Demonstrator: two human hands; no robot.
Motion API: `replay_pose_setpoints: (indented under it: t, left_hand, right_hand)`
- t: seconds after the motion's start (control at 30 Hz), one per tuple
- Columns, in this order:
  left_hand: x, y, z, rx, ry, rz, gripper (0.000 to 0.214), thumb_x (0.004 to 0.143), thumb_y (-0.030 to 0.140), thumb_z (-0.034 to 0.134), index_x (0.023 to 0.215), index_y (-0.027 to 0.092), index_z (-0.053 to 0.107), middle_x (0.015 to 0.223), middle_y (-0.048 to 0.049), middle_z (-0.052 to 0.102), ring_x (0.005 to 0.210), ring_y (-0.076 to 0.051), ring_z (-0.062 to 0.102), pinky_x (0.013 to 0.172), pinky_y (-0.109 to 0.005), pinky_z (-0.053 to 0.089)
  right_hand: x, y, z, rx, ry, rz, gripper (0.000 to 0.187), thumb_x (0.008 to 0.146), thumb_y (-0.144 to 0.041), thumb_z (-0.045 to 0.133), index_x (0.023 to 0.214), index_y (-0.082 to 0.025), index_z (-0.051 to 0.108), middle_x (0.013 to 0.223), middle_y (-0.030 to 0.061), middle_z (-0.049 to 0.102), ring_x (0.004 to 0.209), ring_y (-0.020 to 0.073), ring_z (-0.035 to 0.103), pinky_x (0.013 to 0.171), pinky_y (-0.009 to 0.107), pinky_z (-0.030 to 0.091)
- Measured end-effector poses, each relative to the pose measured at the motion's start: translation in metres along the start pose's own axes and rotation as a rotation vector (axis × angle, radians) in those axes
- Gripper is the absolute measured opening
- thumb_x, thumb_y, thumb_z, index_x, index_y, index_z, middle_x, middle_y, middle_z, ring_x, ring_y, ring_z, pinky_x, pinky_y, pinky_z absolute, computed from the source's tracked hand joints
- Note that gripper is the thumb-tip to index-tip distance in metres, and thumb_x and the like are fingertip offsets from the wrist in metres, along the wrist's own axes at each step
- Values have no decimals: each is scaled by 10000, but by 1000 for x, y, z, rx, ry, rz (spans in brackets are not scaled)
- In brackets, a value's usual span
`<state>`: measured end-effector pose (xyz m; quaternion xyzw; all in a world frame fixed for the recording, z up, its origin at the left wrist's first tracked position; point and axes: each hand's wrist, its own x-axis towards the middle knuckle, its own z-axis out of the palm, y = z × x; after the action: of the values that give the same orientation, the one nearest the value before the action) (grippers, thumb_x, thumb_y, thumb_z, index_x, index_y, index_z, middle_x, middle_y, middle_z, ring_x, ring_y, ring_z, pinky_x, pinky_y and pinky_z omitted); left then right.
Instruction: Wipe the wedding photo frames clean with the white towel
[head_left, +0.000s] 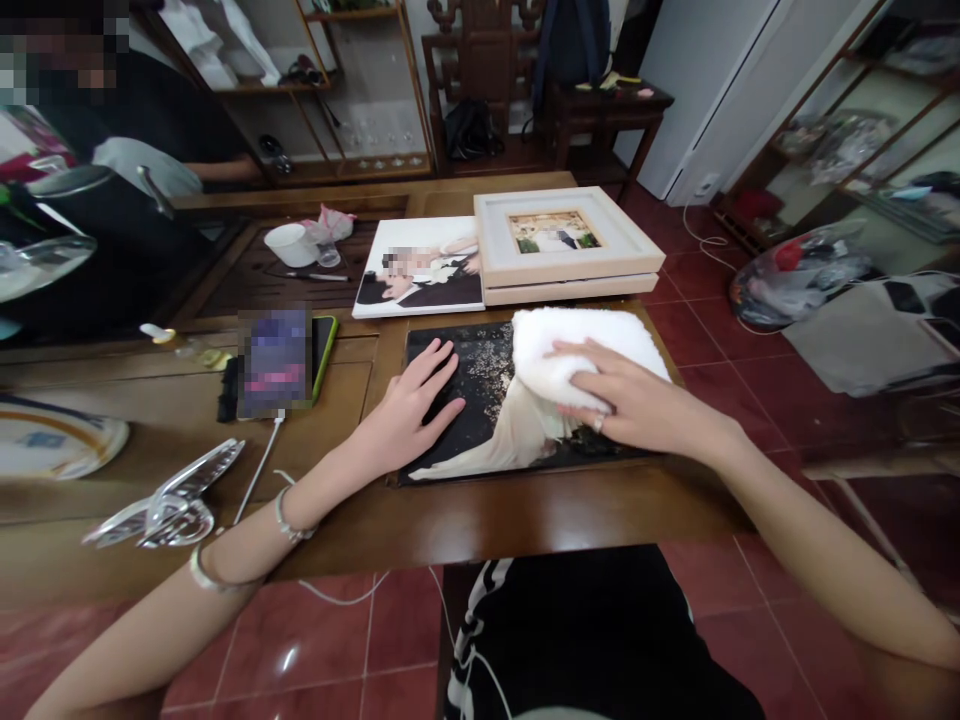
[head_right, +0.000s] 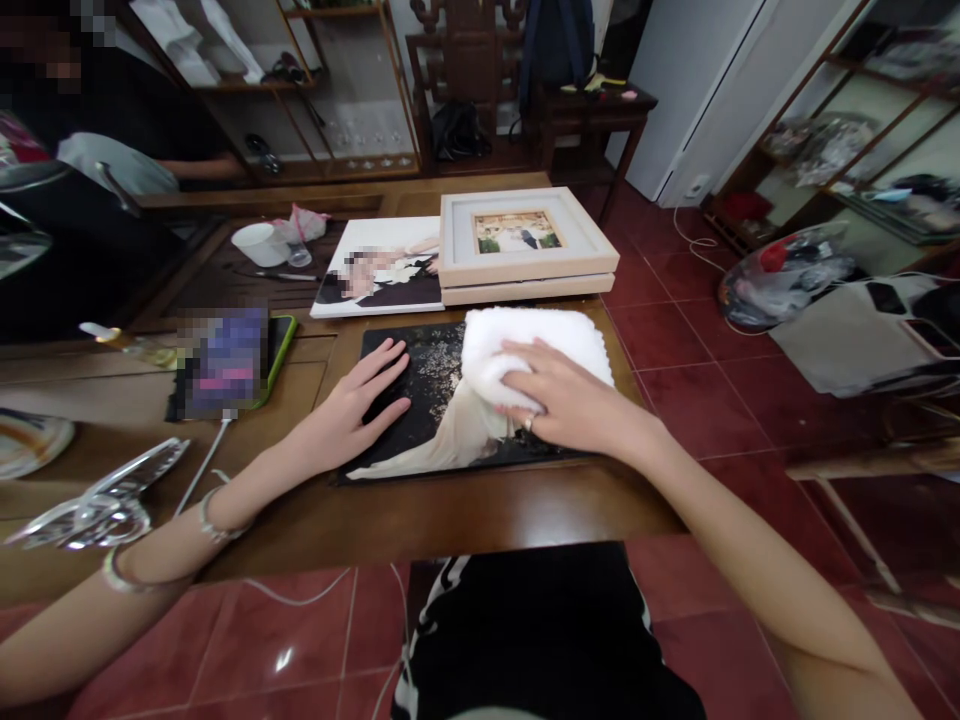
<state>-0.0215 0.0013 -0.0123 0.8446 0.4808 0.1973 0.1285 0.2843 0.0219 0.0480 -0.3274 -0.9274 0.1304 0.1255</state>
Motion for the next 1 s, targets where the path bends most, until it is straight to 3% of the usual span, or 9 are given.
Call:
replay_pose_setpoints:
  t: [0.13,0.3,0.47,0.63,0.73,0.9,1.0]
  left_hand:
    - [1,1,-1,-5,0,-1,552,987,396,433,1477,152,361,1569,-171,307,1476,-308,217,1131,-599,286]
    - [1,1,-1,-5,-12,-14,558,987,406,425,1486,166,354,1573,-162,302,1475,-320,213,1132,-606,279]
    - [0,-1,0,-18,-15,-16,561,988,414,420,1488,168,352,1575,-160,299,1476,-321,210,1141,-602,263]
    - [1,-1,0,-25,-3,-13,561,995,416,395,1476,128,366,1572,-174,300,1476,-306,217,1154,-572,260]
    - [2,1,-1,-44,-5,-23,541,1009,396,348,1483,136,354,1576,-164,297,1478,-298,211,1152,-564,268]
    - [3,2,0,-61,11,-31,550,1013,370,320,1499,113,315,1571,-175,303,1479,-287,209,1158,-539,268]
    - [2,0,1,-68,24,-36,552,1011,362,322,1508,124,302,1575,-164,299,1477,-282,217,1167,-530,256]
  right_hand:
    - [19,23,7,-7,45,0,168,936,-313,537,933,-188,649,1507,132,432,1451,310,270,1178,590,236]
    - [29,25,20,-111,43,-79,208,946,-229,483,1064,-156,637,1523,137,404,1469,340,192,1158,651,192]
    - [21,-8,27,-129,-48,-147,248,835,-82,541,1037,-138,674,1501,155,434,1458,381,191,1141,679,183]
    - [-8,-59,29,-46,-156,-188,179,813,-125,604,941,-184,715,1508,150,425,1448,410,186,1128,697,184]
    - [-23,-76,26,6,-215,-187,170,795,-150,633,937,-194,715,1526,142,397,1451,408,169,1142,684,174]
    - [-19,-64,19,57,-205,-188,185,854,-151,574,971,-202,708,1507,85,442,1461,312,216,1187,589,187]
    - [-4,-43,20,49,-130,-197,233,872,-132,550,1057,-186,680,1478,116,476,1461,278,239,1182,580,207]
